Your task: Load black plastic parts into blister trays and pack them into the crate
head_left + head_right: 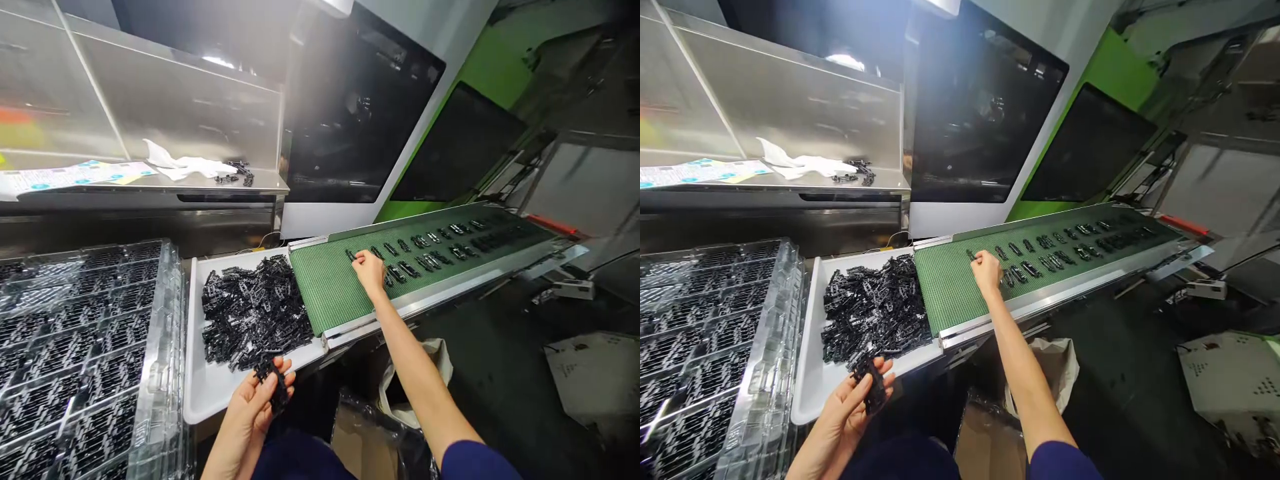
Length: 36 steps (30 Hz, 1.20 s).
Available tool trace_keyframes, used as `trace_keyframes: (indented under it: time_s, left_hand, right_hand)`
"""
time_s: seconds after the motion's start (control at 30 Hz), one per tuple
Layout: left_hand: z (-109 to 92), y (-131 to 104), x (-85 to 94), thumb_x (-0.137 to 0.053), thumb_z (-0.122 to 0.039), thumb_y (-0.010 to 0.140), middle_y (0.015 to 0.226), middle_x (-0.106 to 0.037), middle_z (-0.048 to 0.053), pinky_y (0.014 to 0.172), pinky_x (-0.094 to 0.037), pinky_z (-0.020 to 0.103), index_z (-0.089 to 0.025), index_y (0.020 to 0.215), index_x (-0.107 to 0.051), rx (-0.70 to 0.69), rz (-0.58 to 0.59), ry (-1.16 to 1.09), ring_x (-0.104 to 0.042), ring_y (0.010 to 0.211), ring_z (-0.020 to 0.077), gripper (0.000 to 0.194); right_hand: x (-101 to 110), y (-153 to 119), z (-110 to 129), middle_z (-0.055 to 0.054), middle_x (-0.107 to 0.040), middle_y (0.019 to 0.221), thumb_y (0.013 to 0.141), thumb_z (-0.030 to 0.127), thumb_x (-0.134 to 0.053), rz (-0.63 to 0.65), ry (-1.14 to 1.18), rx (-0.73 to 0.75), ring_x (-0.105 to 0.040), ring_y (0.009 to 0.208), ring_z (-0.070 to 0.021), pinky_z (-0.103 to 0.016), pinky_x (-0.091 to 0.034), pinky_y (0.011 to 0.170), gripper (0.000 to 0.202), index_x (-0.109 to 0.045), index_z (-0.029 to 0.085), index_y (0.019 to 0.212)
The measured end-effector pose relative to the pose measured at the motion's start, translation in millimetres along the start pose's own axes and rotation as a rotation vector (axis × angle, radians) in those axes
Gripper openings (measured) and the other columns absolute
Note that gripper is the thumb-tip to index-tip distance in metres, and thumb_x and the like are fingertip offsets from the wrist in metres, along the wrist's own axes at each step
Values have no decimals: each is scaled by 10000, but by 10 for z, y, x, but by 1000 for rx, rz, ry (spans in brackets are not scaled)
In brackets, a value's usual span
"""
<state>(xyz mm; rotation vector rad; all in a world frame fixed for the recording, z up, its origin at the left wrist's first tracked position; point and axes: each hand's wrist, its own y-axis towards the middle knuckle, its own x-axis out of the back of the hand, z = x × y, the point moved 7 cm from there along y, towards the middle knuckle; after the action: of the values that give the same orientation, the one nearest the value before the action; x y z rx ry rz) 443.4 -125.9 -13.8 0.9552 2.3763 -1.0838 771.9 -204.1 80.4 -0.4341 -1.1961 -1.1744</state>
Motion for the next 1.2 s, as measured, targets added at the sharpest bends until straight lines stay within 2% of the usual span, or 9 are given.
trace_keyframes:
  time_s: [0.17,0.23,0.3,0.47,0.57,0.67,0.77,0.93,1.2]
  left_hand:
    - [45,183,-215,-771,-133,759,1030,-747,61,745,-595,212,-156,1033,-674,-32,-26,-3,-718,884,155,291]
    - [89,250,-299,-811,-190,728,985,-744,40,692,-574,183,-165,1013,-674,-30,19,-1,-709,844,139,318]
    - [121,294,-376,-830,-244,708,971,-740,31,667,-547,166,-174,984,-681,-27,82,13,-697,829,131,322]
    - [191,271,-615,-802,-313,728,956,-745,67,749,-524,228,-178,947,-720,57,330,119,-693,859,179,270]
    - [230,252,-731,-829,-347,679,910,-749,78,779,-513,251,-172,943,-740,113,427,150,-694,836,188,329]
    - [235,290,-786,-850,-377,649,911,-752,77,814,-510,262,-169,1006,-736,110,433,133,-699,839,183,429]
    - [265,320,-835,-852,-374,655,920,-756,84,794,-517,255,-162,1045,-725,113,448,126,-708,830,183,462]
    - [324,349,-890,-845,-326,675,943,-762,85,817,-522,270,-173,1049,-733,109,439,93,-713,878,195,419]
    - [383,392,-920,-895,-335,605,855,-757,78,712,-538,217,-135,947,-743,137,466,27,-706,731,150,425]
  right_hand:
    - [61,-1339,729,-38,-738,917,859,135,-549,39,260,494,-672,907,-176,-328,-533,861,176,-704,209,897]
    - [122,-1755,862,-33,-735,832,866,128,-539,27,330,644,-673,813,-178,-346,-541,799,184,-697,220,886]
    - [204,-1938,863,-41,-725,826,891,153,-540,44,421,741,-664,792,-182,-355,-543,769,176,-690,214,959]
    - [304,-1776,558,-127,-593,1334,798,396,-741,347,649,796,-580,1212,-244,-396,-510,982,378,-673,232,1132]
    - [264,-1675,370,-125,-567,1393,787,358,-760,469,742,739,-569,1257,-243,-396,-488,1035,442,-615,238,1187]
    - [241,-1641,239,-81,-661,1263,784,310,-765,462,761,656,-643,1153,-217,-357,-521,1005,567,-523,258,1294]
    - [275,-1643,207,-71,-656,1241,764,312,-777,427,683,687,-650,1115,-214,-342,-529,995,692,-458,257,1375]
    - [330,-1598,226,-89,-621,1260,803,307,-734,417,606,818,-593,1169,-232,-359,-517,989,654,-462,243,1394]
    - [333,-1612,258,-99,-647,1197,804,356,-740,344,571,902,-580,1129,-255,-420,-486,973,629,-482,227,1363]
